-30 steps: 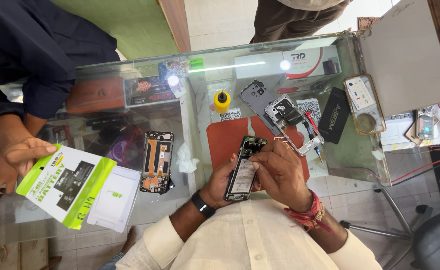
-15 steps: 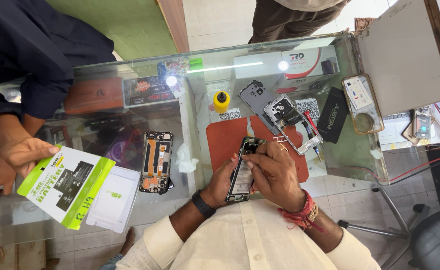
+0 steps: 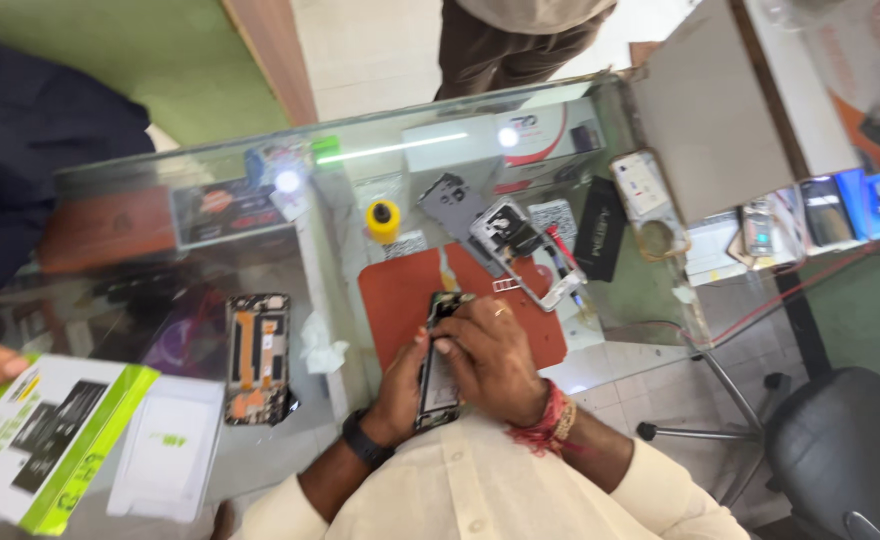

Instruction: The person removes the back cover of a smartphone, detaches the battery, and applies liquid from a yellow bottle along the edges of the device. The person handles the phone and a battery box while working at a glass counter.

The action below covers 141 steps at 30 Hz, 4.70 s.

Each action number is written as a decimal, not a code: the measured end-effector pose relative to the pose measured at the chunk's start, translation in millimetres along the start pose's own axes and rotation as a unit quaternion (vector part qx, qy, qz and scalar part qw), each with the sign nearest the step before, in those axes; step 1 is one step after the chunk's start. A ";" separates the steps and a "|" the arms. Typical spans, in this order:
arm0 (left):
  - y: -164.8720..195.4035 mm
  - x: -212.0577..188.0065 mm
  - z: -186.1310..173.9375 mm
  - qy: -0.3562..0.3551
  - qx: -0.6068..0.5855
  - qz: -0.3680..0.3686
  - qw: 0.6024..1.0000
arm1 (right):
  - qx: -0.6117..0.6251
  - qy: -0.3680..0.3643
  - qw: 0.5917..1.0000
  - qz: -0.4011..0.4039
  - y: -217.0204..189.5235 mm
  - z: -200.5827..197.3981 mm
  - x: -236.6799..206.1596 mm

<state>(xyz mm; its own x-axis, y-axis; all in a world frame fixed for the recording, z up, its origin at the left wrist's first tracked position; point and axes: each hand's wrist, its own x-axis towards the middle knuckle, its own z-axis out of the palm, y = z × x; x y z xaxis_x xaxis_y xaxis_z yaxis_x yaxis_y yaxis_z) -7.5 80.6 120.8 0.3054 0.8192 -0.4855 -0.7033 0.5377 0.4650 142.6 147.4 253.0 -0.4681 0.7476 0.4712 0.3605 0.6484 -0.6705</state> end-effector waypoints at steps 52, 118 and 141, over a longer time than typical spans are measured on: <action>-18.4 -12.0 -3.5 -0.071 -0.009 0.178 0.981 | 0.310 -0.144 0.936 -0.086 -120.3 -138.5 -180.7; -44.6 -83.7 59.7 -0.253 -0.132 0.118 0.951 | 0.069 0.098 0.952 0.282 -135.7 -13.4 -188.0; -0.7 -86.4 12.5 -0.088 0.008 0.276 0.957 | 0.083 0.034 0.972 0.219 -73.1 -12.2 -122.1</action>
<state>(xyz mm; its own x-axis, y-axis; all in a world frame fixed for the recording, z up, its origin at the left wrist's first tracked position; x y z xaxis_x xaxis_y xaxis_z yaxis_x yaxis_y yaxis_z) -25.3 12.0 171.7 -0.0052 0.9995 -0.0308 -0.7789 0.0152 0.6269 183.2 10.5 251.4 -0.2429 0.9580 0.1526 0.3749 0.2378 -0.8960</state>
